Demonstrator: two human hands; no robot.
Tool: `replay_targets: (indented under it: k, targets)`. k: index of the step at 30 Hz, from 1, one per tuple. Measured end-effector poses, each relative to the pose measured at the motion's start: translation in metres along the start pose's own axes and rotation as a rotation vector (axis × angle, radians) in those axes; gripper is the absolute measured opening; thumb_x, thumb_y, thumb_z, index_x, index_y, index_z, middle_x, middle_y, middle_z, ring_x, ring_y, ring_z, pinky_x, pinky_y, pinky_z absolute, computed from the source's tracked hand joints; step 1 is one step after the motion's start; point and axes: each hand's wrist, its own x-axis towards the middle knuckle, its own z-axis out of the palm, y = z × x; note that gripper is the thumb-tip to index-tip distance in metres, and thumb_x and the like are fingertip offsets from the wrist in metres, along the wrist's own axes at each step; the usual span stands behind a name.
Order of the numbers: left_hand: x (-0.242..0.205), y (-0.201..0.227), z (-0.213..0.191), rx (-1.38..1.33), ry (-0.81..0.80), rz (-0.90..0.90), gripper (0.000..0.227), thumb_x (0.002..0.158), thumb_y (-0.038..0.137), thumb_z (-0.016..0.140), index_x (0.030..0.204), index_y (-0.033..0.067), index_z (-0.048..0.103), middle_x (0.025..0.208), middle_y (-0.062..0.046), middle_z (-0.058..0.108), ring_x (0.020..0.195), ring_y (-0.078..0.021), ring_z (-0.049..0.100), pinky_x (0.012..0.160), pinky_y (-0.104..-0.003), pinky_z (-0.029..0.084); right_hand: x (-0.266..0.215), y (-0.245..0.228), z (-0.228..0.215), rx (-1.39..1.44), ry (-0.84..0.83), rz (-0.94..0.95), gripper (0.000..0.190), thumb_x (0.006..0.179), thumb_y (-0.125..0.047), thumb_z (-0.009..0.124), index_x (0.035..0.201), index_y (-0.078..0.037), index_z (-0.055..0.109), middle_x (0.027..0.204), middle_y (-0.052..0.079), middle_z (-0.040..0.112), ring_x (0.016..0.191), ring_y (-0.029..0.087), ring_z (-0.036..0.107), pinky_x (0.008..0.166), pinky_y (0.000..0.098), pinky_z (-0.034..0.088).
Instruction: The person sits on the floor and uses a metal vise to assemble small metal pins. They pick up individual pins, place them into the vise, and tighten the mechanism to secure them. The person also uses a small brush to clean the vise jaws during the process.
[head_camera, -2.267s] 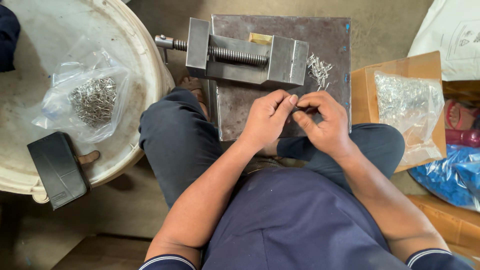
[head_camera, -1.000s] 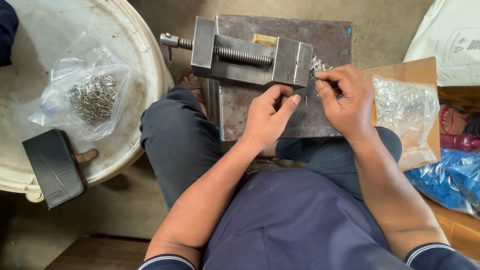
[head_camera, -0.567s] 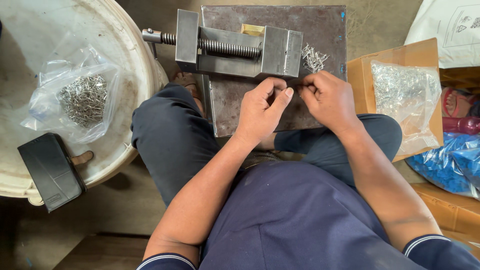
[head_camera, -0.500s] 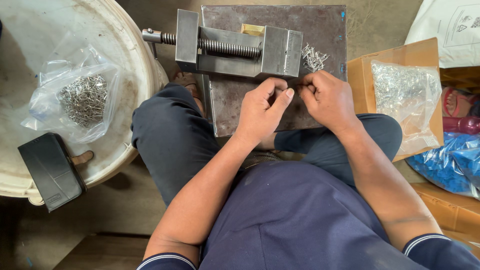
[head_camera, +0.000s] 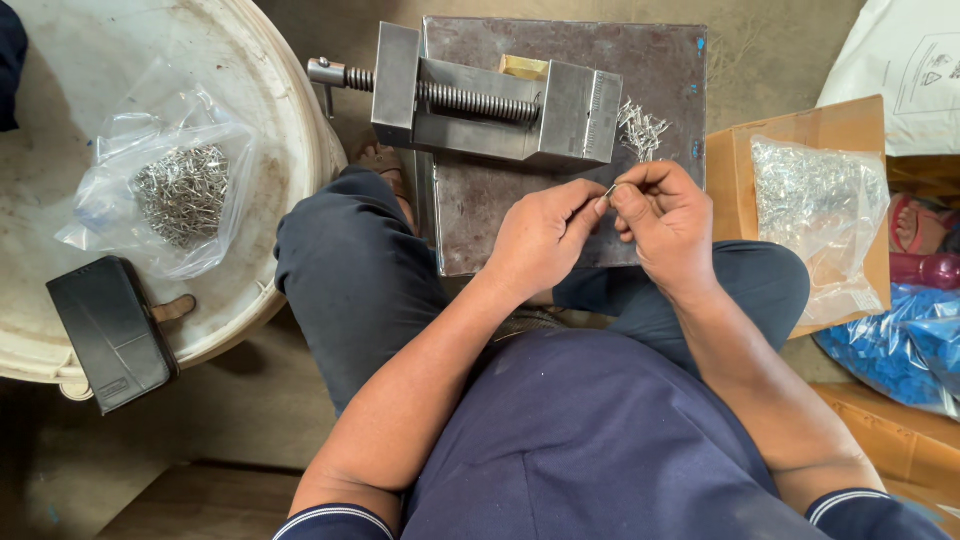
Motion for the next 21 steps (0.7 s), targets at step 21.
replay_targets:
  k: [21]
  targets:
    - [0.000, -0.007, 0.001, -0.118, 0.136, -0.087, 0.029, 0.094, 0.029, 0.072, 0.113, 0.0060, 0.071, 0.076, -0.006, 0.070, 0.064, -0.0137, 0.067, 0.063, -0.029, 0.053, 0.037, -0.052, 0.019, -0.665, -0.013, -0.585, 0.010, 0.105, -0.004, 0.075, 0.108, -0.002, 0.066, 0.099, 0.011, 0.067, 0.082, 0.019, 0.068, 0.074, 0.0299, 0.054]
